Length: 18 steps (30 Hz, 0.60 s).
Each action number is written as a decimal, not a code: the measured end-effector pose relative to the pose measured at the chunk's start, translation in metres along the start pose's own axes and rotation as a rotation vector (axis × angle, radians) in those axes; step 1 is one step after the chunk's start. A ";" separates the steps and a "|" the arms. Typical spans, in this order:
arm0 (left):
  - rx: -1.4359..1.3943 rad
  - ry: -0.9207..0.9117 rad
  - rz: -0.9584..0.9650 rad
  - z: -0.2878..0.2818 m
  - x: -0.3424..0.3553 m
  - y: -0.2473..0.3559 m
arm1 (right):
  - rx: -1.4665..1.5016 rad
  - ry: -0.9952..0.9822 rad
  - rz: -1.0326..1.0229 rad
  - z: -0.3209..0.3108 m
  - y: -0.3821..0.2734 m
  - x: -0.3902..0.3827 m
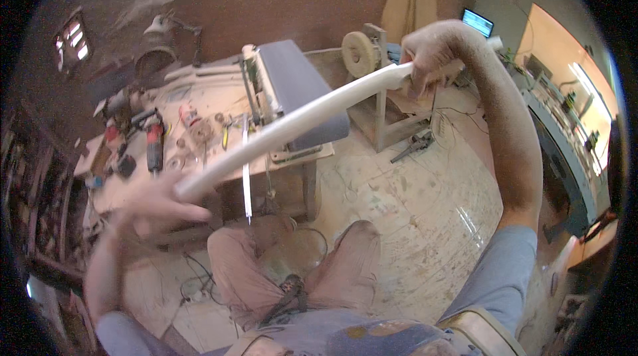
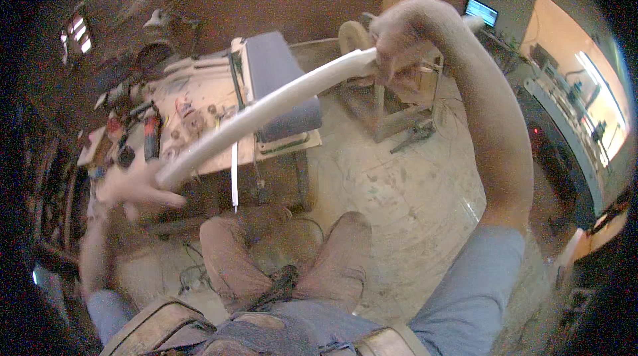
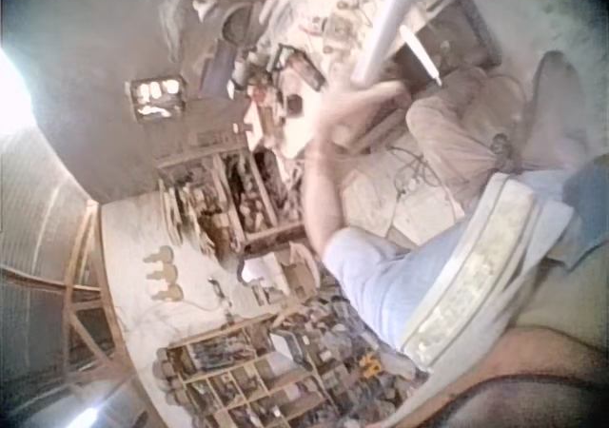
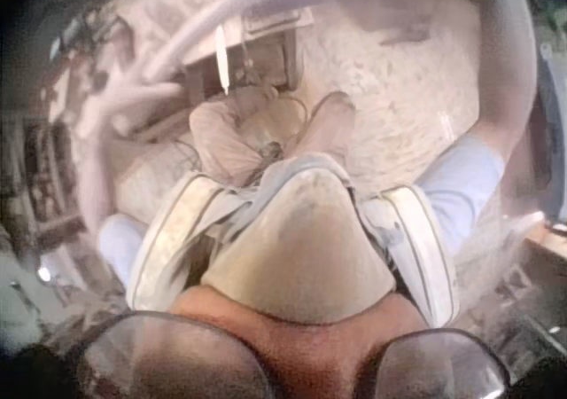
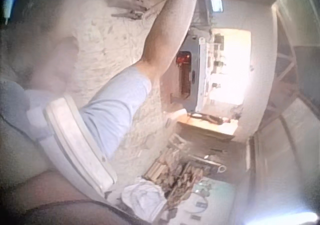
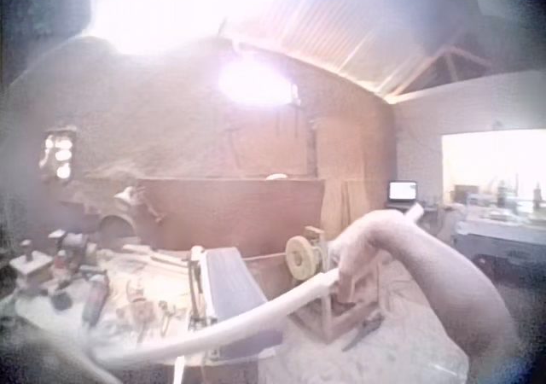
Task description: The person holds a wooden guitar neck against a running belt sander to smooth the surface, then uses calipers to measure the thickness of the headstock area.
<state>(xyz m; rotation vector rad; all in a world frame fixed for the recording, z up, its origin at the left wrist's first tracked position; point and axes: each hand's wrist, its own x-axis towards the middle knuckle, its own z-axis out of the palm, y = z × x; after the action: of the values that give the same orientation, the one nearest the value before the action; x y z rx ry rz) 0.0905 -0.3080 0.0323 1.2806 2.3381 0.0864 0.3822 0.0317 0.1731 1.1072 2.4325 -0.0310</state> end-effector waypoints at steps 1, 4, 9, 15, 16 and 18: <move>-0.160 0.088 0.098 0.029 -0.009 0.015 | -0.231 0.236 0.024 -0.009 -0.020 -0.031; -0.730 -0.069 0.464 0.115 0.019 0.018 | -0.502 1.173 -0.215 0.000 -0.004 -0.061; -1.204 -0.217 0.651 0.188 0.057 0.079 | 0.784 1.753 -0.568 0.118 -0.048 -0.053; -1.057 -0.124 0.832 0.204 0.056 0.171 | 1.486 0.355 -0.850 0.198 -0.106 -0.020; -0.693 -0.027 0.814 0.188 0.056 0.157 | 1.463 0.397 -0.819 0.198 -0.105 -0.020; -0.527 0.308 0.881 0.139 0.037 0.139 | 1.218 0.621 -0.724 0.190 -0.081 -0.014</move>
<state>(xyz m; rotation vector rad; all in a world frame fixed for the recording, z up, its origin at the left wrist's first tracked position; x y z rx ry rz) 0.2422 -0.2225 -0.0668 1.9637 1.5911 1.1531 0.4085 -0.0721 -0.0044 0.5140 3.2608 -1.8132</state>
